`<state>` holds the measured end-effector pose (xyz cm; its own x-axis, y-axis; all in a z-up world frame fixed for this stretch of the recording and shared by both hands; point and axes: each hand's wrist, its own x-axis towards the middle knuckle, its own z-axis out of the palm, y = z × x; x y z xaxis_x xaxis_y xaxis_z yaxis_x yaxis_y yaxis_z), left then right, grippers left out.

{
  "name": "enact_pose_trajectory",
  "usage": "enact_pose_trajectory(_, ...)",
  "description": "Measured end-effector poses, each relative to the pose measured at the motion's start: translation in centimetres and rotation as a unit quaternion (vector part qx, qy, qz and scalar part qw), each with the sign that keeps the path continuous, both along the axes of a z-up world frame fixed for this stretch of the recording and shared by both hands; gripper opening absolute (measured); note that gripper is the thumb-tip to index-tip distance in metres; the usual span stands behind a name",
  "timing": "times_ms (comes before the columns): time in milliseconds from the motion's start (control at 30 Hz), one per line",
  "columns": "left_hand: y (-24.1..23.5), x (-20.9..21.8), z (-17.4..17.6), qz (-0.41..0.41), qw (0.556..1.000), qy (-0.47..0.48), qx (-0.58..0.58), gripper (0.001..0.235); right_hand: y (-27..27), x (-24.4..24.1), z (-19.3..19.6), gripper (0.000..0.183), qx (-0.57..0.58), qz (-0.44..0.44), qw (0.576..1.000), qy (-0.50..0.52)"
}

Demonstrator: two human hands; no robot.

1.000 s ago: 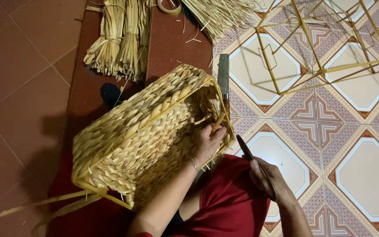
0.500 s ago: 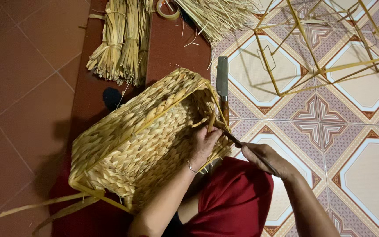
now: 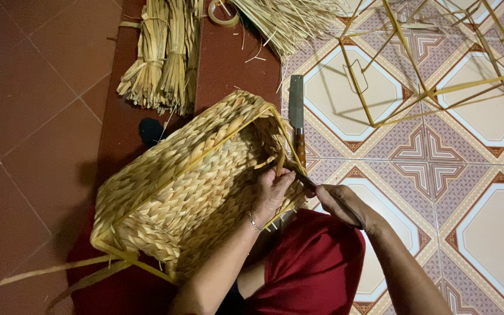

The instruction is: The person sits on the floor and uses a knife to trim and tuck the edges of a woven basket. They repeatedly cut protruding strands and press them into the weave to finish the basket's rim.

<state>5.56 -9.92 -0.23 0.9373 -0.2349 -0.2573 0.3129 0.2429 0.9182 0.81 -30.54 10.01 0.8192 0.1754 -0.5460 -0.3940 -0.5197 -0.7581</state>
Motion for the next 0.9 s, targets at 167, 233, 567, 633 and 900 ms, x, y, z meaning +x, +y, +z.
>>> enact_pose_trajectory(167, 0.0, 0.0, 0.1, 0.007, 1.000, 0.000, -0.001, 0.014, -0.1, 0.4, 0.1, 0.054, -0.057, 0.056, 0.994, -0.070)
enact_pose_trajectory(233, 0.0, -0.1, 0.0, 0.011, 1.000, 0.001, -0.008, 0.014, -0.1, 0.4, 0.0, 0.051, -0.053, 0.060, 0.993, -0.085)
enact_pose_trajectory(567, 3.1, 0.0, 0.0, 0.149, 0.982, 0.076, -0.084, 0.025, 0.4, -0.7, 1.4, 0.066, -0.042, 0.082, 0.991, -0.095)
enact_pose_trajectory(633, 3.2, 0.3, 0.9, 0.168, 0.978, 0.087, -0.088, 0.016, 0.9, -0.7, 1.7, 0.068, -0.040, 0.049, 0.997, -0.048)
enact_pose_trajectory(900, 2.2, 0.6, 3.2, 0.166, 0.980, 0.075, -0.084, 0.032, 5.1, 0.5, 1.6, 0.075, 0.004, -0.018, 1.000, 0.002)
